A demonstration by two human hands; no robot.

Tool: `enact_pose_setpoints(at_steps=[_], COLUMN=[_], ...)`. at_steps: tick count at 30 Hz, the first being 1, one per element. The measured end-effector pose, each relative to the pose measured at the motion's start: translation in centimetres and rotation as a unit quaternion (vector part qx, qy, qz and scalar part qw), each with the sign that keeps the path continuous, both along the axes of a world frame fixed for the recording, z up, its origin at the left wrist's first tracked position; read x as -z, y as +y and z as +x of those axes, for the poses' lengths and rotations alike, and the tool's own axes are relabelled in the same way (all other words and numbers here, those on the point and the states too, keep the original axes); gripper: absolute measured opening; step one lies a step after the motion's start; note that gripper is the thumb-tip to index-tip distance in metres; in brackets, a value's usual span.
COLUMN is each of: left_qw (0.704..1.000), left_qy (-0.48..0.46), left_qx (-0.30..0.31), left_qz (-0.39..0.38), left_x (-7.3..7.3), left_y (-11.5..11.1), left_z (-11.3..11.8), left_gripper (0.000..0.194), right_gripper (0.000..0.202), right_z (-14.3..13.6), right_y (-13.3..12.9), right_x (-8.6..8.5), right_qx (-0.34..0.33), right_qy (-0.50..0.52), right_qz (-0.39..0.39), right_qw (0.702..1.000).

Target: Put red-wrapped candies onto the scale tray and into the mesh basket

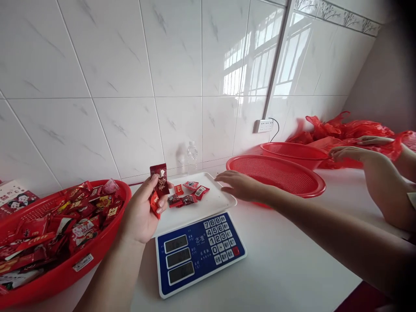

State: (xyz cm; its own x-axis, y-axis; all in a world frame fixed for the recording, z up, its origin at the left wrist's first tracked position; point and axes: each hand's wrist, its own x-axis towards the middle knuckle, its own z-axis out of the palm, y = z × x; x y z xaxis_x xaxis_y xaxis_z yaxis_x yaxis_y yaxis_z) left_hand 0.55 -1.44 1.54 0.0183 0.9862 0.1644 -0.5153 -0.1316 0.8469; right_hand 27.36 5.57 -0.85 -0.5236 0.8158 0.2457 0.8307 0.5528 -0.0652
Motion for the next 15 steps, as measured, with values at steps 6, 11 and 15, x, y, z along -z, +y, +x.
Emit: enact_pose_setpoints(at_steps=[6, 11, 15], left_qw=[1.000, 1.000, 1.000], left_qy=[0.002, 0.005, 0.004], left_qx=[0.016, 0.019, 0.024], left_qz=[-0.007, -0.004, 0.001], left_x=[0.6, 0.6, 0.6], left_y=[0.3, 0.4, 0.4], left_z=[0.4, 0.3, 0.2], left_gripper=[0.016, 0.015, 0.016], right_gripper=[0.040, 0.036, 0.033], right_z=[-4.9, -4.8, -4.1], right_y=[1.3, 1.6, 0.8], right_x=[2.0, 1.8, 1.2], right_qx=[-0.086, -0.048, -0.012], right_qy=[-0.016, -0.029, -0.056], right_qz=[-0.044, -0.062, -0.081], right_qw=[0.995, 0.996, 0.995])
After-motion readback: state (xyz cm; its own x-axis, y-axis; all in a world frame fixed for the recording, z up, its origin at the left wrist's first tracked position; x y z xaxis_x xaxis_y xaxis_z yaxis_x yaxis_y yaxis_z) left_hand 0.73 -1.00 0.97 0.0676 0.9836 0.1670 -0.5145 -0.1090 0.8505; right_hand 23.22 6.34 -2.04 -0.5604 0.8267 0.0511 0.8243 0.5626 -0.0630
